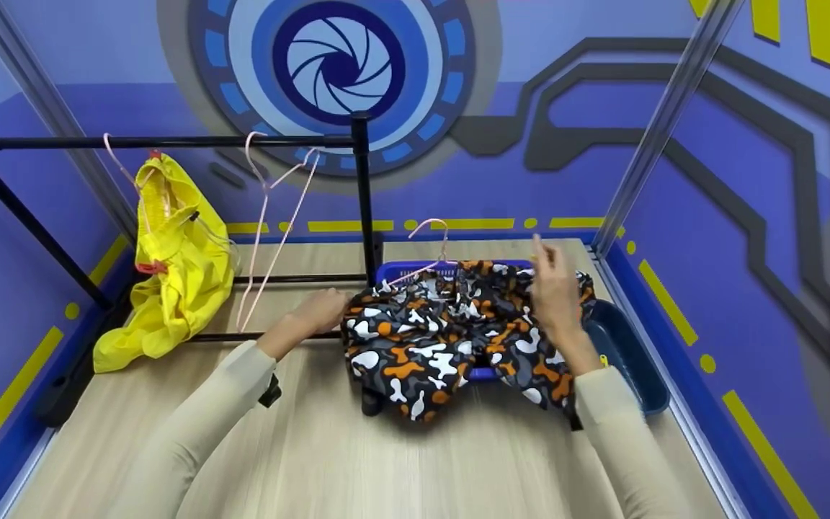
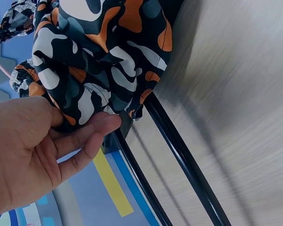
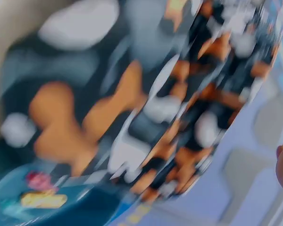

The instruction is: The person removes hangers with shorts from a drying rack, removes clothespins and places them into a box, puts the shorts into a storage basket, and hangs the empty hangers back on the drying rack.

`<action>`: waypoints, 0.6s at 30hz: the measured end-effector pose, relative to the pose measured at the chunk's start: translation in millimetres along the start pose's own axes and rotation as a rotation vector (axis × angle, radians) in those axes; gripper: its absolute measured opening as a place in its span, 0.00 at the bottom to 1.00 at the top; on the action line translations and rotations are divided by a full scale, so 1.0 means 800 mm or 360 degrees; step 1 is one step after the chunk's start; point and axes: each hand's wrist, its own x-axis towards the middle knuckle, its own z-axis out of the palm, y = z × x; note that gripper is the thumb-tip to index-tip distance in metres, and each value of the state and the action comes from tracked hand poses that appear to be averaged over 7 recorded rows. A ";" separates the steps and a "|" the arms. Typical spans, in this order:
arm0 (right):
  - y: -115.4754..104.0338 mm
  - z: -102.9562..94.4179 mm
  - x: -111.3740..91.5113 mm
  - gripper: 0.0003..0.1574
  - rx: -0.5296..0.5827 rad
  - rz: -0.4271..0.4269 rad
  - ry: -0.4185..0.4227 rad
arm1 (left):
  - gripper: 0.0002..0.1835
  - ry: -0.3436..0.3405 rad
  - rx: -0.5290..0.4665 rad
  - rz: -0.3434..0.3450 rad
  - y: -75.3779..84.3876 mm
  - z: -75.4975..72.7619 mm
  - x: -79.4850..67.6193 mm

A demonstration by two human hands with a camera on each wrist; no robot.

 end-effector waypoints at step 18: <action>0.115 -0.063 -0.074 0.18 -0.0103 0.1084 -0.1617 | 0.06 0.0034 -0.0031 0.0001 -0.001 -0.003 -0.002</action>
